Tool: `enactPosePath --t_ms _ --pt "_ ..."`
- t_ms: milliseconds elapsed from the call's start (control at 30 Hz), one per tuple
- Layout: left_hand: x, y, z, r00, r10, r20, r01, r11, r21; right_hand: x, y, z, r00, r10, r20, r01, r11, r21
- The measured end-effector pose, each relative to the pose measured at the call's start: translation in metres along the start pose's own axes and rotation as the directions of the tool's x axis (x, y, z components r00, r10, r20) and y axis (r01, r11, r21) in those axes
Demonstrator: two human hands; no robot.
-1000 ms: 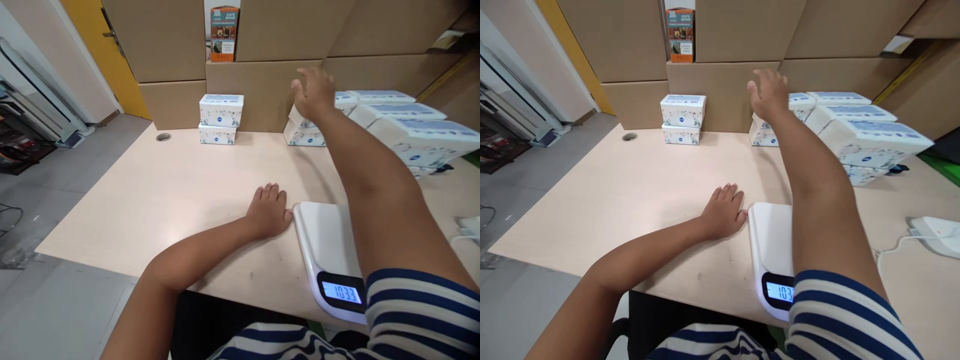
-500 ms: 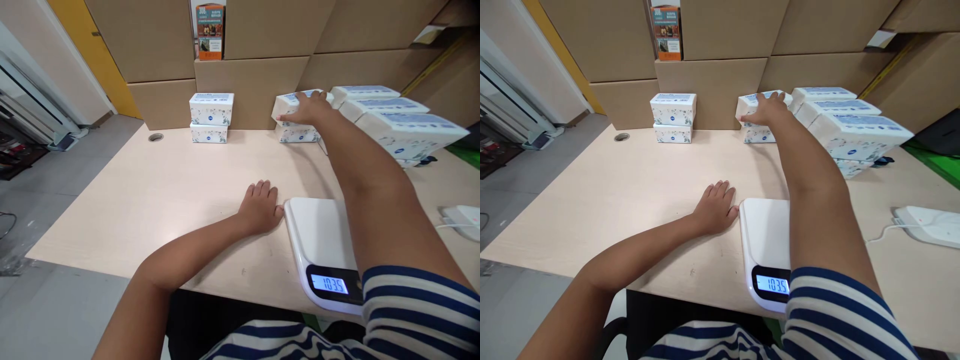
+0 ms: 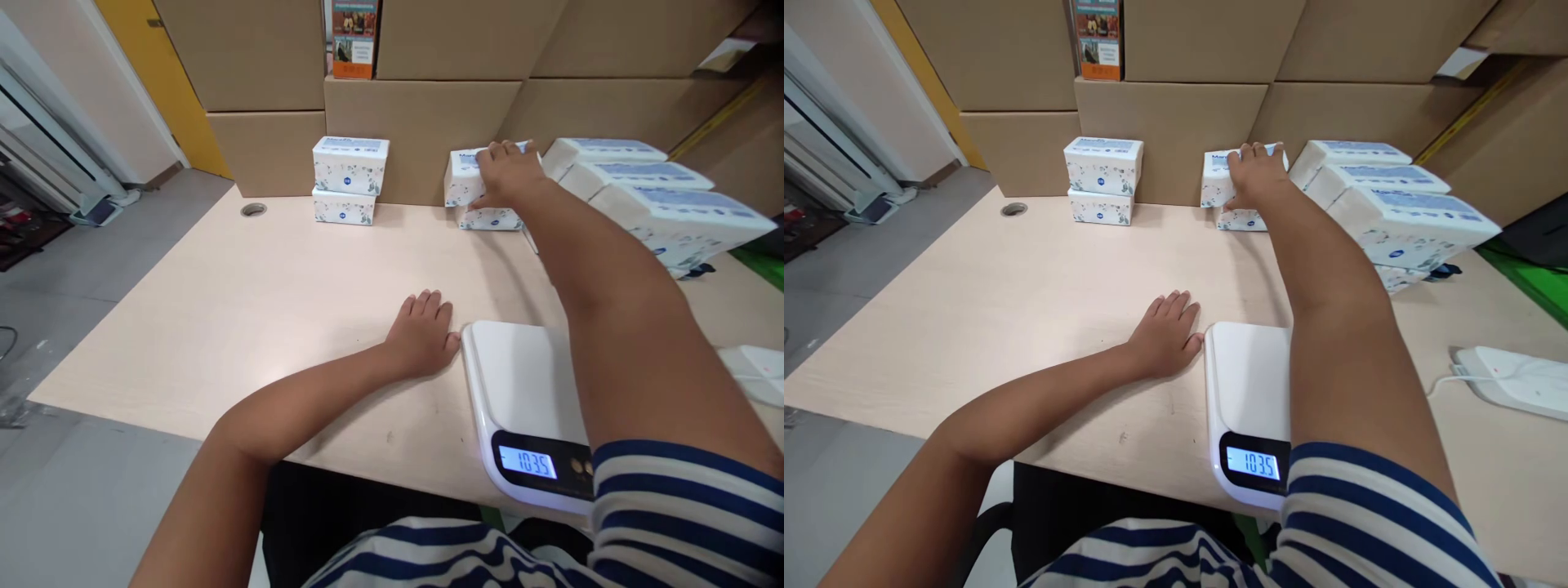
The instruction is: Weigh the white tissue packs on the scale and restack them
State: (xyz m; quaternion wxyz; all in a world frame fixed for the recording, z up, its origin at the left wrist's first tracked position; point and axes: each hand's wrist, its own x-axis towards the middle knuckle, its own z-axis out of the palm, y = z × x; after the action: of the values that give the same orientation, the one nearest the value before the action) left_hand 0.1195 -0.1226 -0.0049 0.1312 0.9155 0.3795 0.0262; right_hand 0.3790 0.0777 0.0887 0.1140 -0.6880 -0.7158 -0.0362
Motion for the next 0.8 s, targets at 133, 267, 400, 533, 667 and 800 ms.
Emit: enactPosePath --t_ms 133,267,400,533,667,800 --pt "0.001 0.000 -0.003 1.000 -0.016 0.008 0.016 1.000 0.005 -0.011 0.006 0.003 0.995 -0.084 -0.046 0.088 0.992 0.087" --pt "0.004 0.000 -0.006 0.999 -0.024 0.035 0.024 1.000 0.003 -0.042 0.005 -0.013 0.992 -0.056 -0.115 0.067 0.993 0.096" --pt "0.009 -0.006 -0.001 1.000 -0.005 -0.021 0.005 1.000 -0.010 -0.134 0.003 -0.044 0.976 -0.012 -0.219 0.037 0.993 0.109" --pt "0.020 -0.023 0.007 0.972 0.085 -0.220 -0.126 0.976 -0.176 -0.254 -0.008 -0.063 0.997 -0.005 -0.083 0.014 0.994 0.105" --pt "0.024 -0.028 0.010 0.854 0.100 -0.510 -0.332 0.861 -0.386 -0.324 -0.022 -0.052 0.996 -0.036 0.080 0.026 0.992 0.121" --pt "0.010 -0.013 0.008 0.829 0.087 -0.553 -0.402 0.780 -0.479 -0.339 -0.020 -0.042 0.985 -0.138 0.102 0.125 0.984 0.124"
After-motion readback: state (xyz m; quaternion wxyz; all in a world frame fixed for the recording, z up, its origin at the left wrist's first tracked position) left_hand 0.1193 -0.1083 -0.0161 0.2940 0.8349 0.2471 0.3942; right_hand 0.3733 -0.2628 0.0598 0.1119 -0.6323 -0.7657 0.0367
